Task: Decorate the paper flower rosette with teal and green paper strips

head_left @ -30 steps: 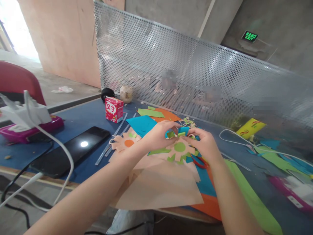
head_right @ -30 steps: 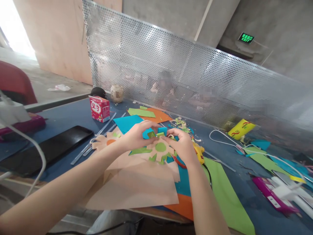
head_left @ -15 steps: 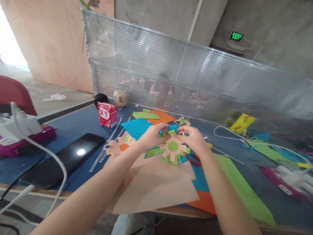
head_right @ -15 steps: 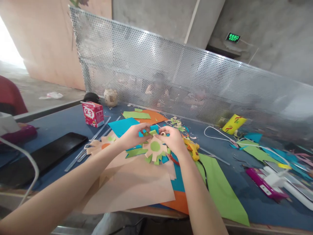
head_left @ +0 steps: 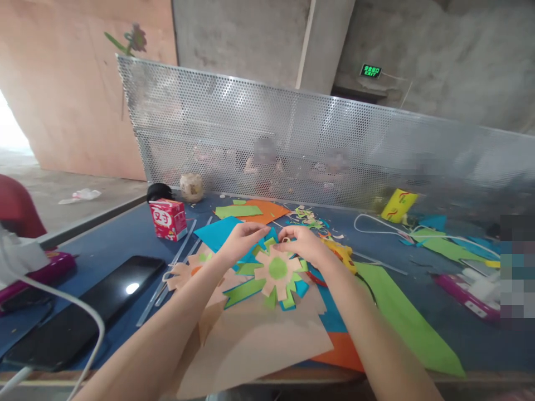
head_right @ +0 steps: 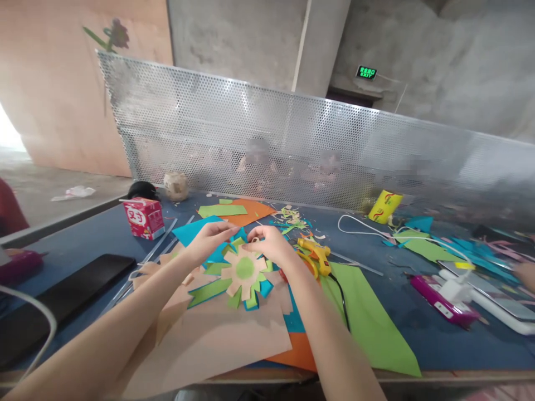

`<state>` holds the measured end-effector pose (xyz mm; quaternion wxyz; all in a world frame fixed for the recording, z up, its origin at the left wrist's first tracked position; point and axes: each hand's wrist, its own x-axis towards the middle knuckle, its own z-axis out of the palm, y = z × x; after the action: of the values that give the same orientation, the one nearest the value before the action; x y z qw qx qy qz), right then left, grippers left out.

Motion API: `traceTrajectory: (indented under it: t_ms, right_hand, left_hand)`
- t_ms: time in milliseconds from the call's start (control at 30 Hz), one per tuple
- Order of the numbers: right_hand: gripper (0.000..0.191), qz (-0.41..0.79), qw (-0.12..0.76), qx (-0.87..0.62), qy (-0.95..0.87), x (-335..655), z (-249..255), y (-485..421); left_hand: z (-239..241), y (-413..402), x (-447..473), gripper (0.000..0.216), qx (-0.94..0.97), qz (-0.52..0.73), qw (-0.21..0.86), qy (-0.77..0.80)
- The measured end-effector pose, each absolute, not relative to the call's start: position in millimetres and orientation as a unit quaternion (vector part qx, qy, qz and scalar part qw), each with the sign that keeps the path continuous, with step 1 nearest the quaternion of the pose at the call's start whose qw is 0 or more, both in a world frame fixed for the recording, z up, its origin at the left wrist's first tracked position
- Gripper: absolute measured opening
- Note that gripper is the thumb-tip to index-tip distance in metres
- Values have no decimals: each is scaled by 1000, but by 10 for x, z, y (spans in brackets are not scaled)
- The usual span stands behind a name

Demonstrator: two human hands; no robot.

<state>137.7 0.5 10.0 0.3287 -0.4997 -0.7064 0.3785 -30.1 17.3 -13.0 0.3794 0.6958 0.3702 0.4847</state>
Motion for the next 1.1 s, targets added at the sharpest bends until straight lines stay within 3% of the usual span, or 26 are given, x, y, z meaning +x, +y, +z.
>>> traceTrajectory:
  t_ms: [367, 600, 767, 967, 1100]
  right_hand:
    - [26, 417, 338, -496, -682, 1412, 61, 25]
    - [22, 407, 342, -504, -681, 1425, 52, 45]
    - [21, 415, 350, -506, -671, 1410, 42, 52]
    - [22, 443, 356, -515, -642, 1382, 90, 12]
    - [25, 426, 360, -490, -670, 1410, 67, 10]
  left_hand:
    - [-228, 268, -324, 23, 635, 484, 441, 410]
    - [-212, 236, -300, 26, 627, 495, 430, 420]
    - [-227, 258, -282, 32, 572, 506, 482, 430]
    - [-185, 184, -283, 30, 635, 463, 531, 315]
    - [-188, 166, -279, 30, 622, 494, 514, 323]
